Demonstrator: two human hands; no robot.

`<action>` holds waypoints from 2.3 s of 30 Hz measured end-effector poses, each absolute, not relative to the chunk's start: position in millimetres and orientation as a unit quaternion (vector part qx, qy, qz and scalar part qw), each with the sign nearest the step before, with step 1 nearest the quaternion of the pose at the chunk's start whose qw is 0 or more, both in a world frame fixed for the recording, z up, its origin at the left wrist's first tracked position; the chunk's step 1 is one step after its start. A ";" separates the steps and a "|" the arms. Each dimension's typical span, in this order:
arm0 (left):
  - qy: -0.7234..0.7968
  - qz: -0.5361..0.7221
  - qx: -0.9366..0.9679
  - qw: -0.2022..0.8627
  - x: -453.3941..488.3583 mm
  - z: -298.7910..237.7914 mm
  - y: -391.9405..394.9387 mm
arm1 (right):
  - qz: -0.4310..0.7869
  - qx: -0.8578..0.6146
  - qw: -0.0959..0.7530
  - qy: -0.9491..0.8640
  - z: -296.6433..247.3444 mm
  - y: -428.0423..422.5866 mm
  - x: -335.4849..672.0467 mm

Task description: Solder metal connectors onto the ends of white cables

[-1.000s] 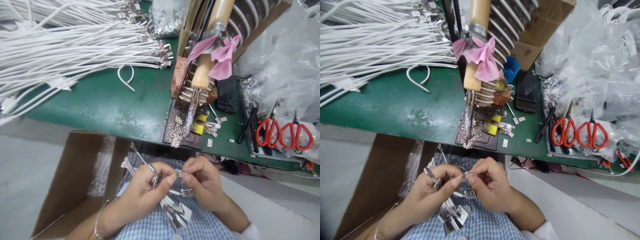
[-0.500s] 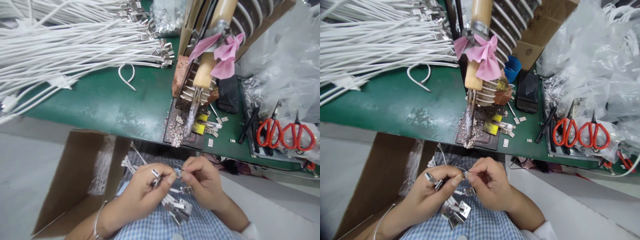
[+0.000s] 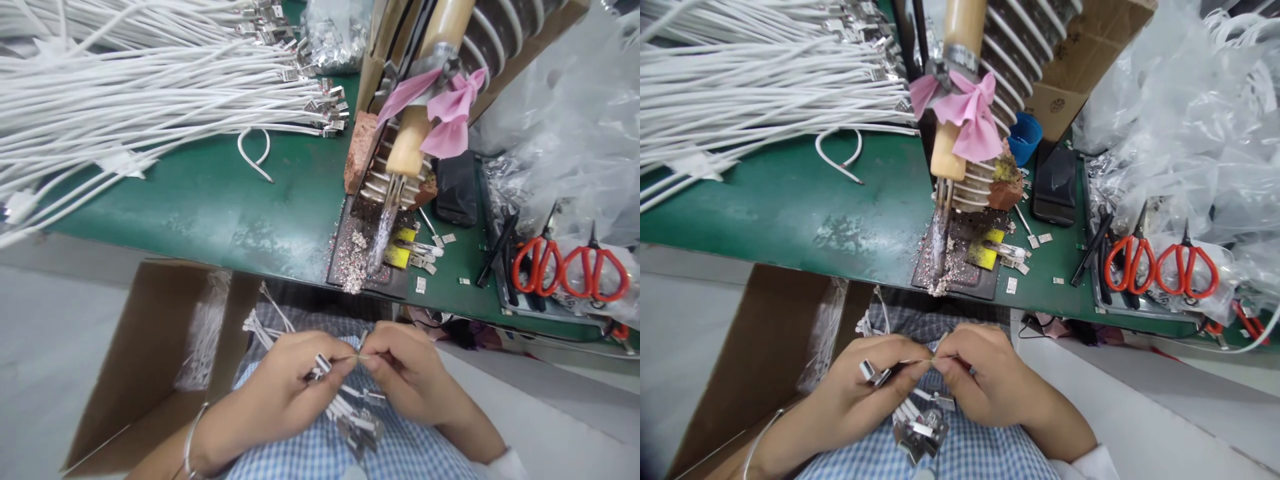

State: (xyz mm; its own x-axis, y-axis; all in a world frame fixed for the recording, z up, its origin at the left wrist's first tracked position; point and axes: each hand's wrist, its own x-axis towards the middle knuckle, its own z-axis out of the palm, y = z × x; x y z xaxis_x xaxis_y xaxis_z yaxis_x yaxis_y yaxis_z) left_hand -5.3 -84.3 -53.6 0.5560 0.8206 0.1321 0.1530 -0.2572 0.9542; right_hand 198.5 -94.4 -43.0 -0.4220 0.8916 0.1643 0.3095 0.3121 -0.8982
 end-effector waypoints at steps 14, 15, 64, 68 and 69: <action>0.357 0.322 0.697 0.532 -10.1 -49.2 -80.8 | 0.489 -0.412 0.482 -0.599 -71.2 -114.0 200.4; 0.363 0.321 0.689 0.538 -9.9 -48.9 -80.1 | 0.470 -0.409 0.487 -0.612 -72.3 -114.0 199.5; 0.448 0.349 0.625 0.535 8.2 -26.9 -40.0 | 0.346 -0.454 0.526 -0.631 -45.3 -78.7 193.1; 0.471 0.352 0.603 0.538 11.0 -22.9 -38.4 | 0.338 -0.452 0.541 -0.623 -44.5 -74.9 192.0; 0.473 0.352 0.601 0.539 11.4 -22.3 -37.9 | 0.335 -0.450 0.543 -0.625 -44.4 -74.1 191.9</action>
State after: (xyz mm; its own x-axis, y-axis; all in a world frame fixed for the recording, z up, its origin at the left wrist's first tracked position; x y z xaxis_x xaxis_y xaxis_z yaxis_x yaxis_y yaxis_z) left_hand 11.4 -37.9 -22.3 0.3045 0.9485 -0.0876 0.1891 0.0299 0.9815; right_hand 191.9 -74.1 -44.4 -0.0053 0.9263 0.3769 0.1992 0.3703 -0.9073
